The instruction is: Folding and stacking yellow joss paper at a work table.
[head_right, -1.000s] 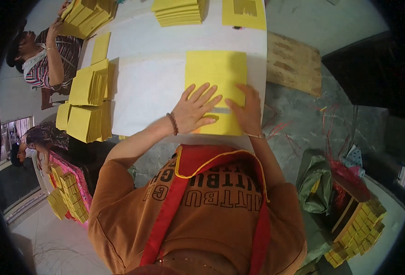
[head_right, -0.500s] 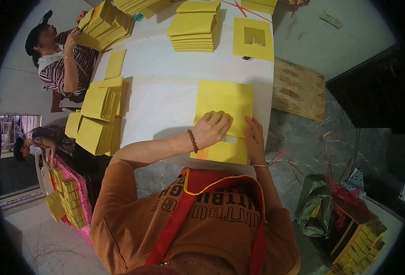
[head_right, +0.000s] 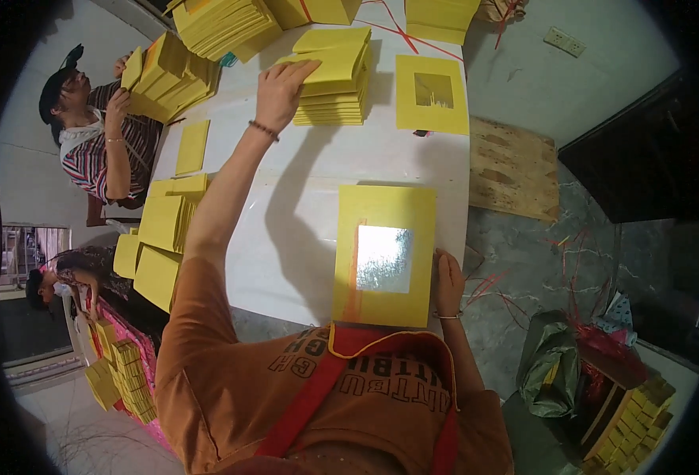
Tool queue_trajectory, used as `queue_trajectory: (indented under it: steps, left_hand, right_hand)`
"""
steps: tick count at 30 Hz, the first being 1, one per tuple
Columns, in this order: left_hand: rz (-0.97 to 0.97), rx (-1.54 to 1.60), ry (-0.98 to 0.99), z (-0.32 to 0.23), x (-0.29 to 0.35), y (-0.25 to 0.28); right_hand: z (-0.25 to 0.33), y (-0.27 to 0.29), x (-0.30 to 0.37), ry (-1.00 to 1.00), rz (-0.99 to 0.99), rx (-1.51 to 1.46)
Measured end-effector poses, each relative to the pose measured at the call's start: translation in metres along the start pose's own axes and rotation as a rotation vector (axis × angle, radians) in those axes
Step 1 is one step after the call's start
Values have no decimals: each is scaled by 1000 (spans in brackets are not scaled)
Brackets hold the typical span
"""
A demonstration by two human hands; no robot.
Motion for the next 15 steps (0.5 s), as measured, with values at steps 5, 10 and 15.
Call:
queue_trajectory:
  steps: [5, 10, 15]
  left_hand:
    - [153, -94, 70, 59, 14, -78]
    - [299, 89, 107, 74, 30, -110]
    - [454, 301, 169, 83, 39, -123]
  right_hand:
    - [-2, 4, -2, -30, -42, -31]
    - [8, 5, 1, -27, -96, 39]
    - [-1, 4, -5, -56, -80, -2]
Point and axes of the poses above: each hand's wrist, its own x-axis away from the middle knuckle, its own y-axis out of the back of the hand, z = x × y, the point moved 9 cm from there along -x, towards the middle knuckle, and after that the axes turned 9 degrees about x, right-handed, at the moved point
